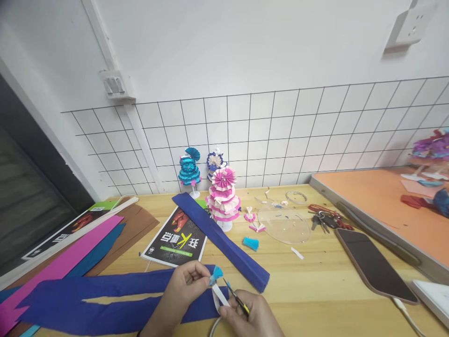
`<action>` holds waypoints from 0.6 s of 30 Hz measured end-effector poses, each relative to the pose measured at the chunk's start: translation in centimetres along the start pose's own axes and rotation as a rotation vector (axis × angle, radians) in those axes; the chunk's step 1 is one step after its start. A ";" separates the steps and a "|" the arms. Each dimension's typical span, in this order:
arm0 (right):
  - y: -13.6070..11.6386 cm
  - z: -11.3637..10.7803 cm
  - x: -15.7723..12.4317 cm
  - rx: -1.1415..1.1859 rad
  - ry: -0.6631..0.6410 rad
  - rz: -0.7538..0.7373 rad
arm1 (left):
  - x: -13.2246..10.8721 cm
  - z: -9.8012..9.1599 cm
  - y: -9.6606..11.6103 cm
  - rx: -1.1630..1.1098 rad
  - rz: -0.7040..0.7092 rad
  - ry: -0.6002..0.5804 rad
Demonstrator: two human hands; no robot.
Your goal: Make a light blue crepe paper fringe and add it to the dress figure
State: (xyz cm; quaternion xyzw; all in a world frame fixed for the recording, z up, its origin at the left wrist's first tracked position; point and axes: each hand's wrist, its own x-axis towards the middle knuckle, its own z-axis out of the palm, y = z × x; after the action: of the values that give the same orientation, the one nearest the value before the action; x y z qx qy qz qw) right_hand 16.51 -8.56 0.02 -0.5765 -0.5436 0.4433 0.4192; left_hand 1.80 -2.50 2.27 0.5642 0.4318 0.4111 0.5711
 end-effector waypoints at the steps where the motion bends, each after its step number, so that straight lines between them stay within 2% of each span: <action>1: 0.1 0.0 0.0 -0.026 -0.005 -0.004 | 0.0 0.0 0.1 -0.052 -0.027 -0.020; 4: 0.3 0.0 -0.1 -0.116 -0.024 -0.022 | -0.2 0.1 0.6 -0.189 -0.142 -0.060; 8: 0.2 -0.3 -0.3 -0.209 -0.069 -0.030 | -0.4 0.4 1.2 -0.321 -0.269 -0.044; 18: -0.1 -1.7 -0.6 -0.323 -0.172 -0.059 | -0.3 0.2 0.4 -0.269 -0.265 -0.068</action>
State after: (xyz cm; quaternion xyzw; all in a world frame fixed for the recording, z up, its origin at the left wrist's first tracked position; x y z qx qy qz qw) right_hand 18.15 -9.12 0.59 -0.5801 -0.6583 0.3853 0.2858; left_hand 1.89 -2.78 2.69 0.4344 0.4240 0.3670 0.7049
